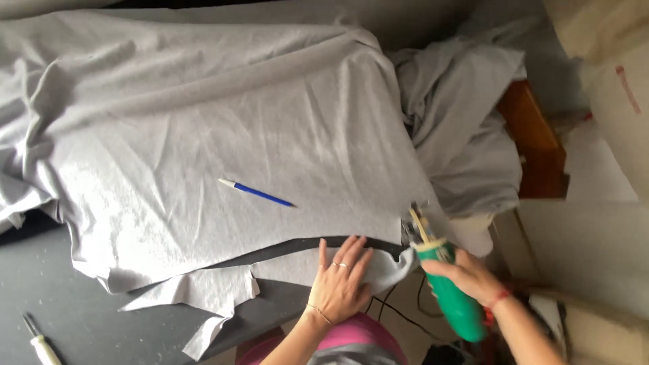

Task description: Marking fabric with a cardboard pattern and pen, then cutting the shapes out using a rotary cutter and scissors.

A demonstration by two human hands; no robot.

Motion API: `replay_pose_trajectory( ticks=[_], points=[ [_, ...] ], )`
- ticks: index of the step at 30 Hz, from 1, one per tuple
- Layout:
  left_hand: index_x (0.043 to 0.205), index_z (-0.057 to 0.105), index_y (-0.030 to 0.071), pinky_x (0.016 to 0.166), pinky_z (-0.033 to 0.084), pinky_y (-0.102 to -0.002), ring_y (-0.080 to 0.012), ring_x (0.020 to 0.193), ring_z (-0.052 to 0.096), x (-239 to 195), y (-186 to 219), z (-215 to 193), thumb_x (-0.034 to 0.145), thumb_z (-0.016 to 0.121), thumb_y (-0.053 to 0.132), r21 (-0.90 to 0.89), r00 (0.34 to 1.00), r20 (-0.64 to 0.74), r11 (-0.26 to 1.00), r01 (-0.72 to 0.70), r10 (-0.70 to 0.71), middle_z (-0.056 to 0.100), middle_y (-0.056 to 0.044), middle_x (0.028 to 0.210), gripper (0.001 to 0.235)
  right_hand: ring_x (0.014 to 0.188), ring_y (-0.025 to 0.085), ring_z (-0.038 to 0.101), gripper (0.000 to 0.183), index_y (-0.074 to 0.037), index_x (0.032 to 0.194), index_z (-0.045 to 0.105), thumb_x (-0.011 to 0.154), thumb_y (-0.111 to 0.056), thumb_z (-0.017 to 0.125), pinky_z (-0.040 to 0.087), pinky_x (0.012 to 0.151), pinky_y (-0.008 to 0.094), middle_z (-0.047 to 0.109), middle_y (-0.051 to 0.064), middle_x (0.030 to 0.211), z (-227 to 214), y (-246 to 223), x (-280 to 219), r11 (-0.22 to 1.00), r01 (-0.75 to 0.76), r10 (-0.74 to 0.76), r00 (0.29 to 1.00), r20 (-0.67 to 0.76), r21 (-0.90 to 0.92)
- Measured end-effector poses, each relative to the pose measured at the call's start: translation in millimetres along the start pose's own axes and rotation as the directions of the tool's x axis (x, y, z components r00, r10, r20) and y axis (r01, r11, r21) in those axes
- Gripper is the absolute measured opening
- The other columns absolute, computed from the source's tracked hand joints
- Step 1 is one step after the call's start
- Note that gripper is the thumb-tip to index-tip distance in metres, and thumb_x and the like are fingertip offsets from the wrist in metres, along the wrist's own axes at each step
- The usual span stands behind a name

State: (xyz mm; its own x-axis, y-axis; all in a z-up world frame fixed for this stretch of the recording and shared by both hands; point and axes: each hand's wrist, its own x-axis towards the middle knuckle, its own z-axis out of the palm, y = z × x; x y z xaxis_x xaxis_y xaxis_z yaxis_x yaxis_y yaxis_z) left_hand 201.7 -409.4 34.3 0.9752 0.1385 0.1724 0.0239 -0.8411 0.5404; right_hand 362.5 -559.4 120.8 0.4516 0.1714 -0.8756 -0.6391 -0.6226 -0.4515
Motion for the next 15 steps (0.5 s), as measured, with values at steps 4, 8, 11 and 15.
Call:
replay_pose_trajectory(
  ticks=[4, 8, 11, 15],
  points=[
    [0.124, 0.04, 0.006, 0.097, 0.013, -0.06, -0.0253, 0.128, 0.025, 10.2, -1.3, -3.5, 0.062, 0.055, 0.029, -0.038, 0.982, 0.122, 0.989, -0.142, 0.145, 0.029, -0.012, 0.137, 0.067, 0.092, 0.014, 0.058, 0.058, -0.02, 0.109, 0.057, 0.053, -0.036, 0.066, 0.042, 0.083, 0.028, 0.064, -0.001, 0.102, -38.9, -11.0, 31.9, 0.672, 0.058, 0.003, 0.997, 0.082, -0.738],
    [0.12, 0.044, 0.009, 0.1, 0.01, -0.059, -0.0255, 0.13, 0.022, 16.4, -2.3, 5.0, 0.067, 0.051, 0.028, -0.004, 0.97, 0.161, 0.982, -0.186, 0.185, 0.027, -0.012, 0.138, 0.057, 0.086, 0.015, 0.058, 0.054, -0.018, 0.108, 0.058, 0.055, -0.024, 0.066, 0.041, 0.077, 0.025, 0.065, -0.002, 0.101, -46.8, -39.5, 44.1, 0.549, 0.145, 0.034, 0.98, 0.195, -0.823],
    [0.119, 0.045, 0.009, 0.101, 0.013, -0.056, -0.0255, 0.128, 0.026, 15.8, -2.2, 7.6, 0.066, 0.053, 0.026, -0.01, 0.975, 0.12, 0.983, -0.185, 0.185, 0.032, -0.012, 0.136, 0.056, 0.056, 0.013, 0.043, 0.031, -0.013, 0.085, 0.064, 0.055, -0.021, 0.068, 0.032, 0.055, 0.022, 0.052, -0.001, 0.062, -42.5, -56.5, 43.5, 0.464, 0.165, 0.067, 0.973, 0.22, -0.87],
    [0.116, 0.048, 0.009, 0.101, 0.016, -0.054, -0.0258, 0.126, 0.032, 14.8, -1.9, 5.2, 0.066, 0.051, 0.025, -0.027, 0.981, 0.071, 0.984, -0.179, 0.18, 0.036, -0.012, 0.134, 0.053, 0.056, 0.013, 0.045, 0.029, -0.011, 0.081, 0.063, 0.054, -0.019, 0.07, 0.033, 0.053, 0.023, 0.054, 0.0, 0.062, -35.1, -66.3, 49.5, 0.431, 0.182, 0.082, 0.968, 0.239, -0.884]
  ],
)
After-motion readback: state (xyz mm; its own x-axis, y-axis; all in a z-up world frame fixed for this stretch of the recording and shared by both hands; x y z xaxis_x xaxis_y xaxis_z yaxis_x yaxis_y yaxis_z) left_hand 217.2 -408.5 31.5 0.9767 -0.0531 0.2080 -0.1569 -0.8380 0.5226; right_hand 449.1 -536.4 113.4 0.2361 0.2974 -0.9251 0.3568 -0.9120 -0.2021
